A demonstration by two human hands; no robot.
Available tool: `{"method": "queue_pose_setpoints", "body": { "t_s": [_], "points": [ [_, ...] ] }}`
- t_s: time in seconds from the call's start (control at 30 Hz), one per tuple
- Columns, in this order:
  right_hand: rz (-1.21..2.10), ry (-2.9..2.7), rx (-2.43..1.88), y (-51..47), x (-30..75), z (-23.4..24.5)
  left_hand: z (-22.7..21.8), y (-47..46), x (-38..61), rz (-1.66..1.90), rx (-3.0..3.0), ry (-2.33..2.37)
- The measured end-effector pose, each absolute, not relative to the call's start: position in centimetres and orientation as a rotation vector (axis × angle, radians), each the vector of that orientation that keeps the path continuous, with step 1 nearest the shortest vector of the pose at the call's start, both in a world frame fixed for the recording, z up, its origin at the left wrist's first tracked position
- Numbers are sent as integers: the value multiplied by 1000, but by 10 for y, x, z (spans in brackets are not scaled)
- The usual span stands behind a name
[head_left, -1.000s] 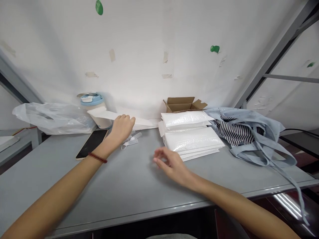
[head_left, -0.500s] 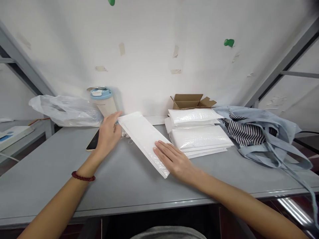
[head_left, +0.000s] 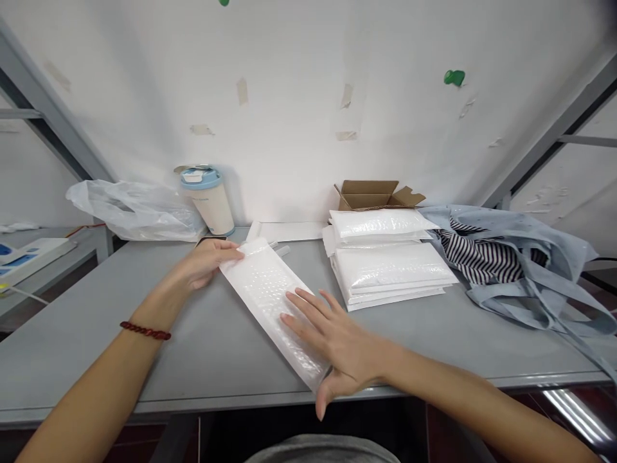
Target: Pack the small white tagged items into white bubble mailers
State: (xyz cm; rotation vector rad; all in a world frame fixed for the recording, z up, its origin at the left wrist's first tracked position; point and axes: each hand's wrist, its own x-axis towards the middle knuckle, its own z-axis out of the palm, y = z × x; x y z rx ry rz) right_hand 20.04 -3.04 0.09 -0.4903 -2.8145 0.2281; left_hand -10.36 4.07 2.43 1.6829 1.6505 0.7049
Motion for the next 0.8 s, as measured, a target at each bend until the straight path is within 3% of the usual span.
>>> {"method": "queue_pose_setpoints", "body": {
  "t_s": [0.2, 0.4, 0.6, 0.8],
  "points": [
    [590, -2792, -942, -31, 193, -4, 23, 19, -47, 561, 1390, 1333],
    [539, -2544, -1091, -29, 186, -12, 18, 12, -29, 509, 1356, 1232],
    [522, -2402, -1122, -30, 190, -3, 9, 30, -53, 715, 2069, 1769],
    [524, -2423, -1159, -30, 189, -3, -9, 41, -63, 445, 2515, 1857]
  ]
}}
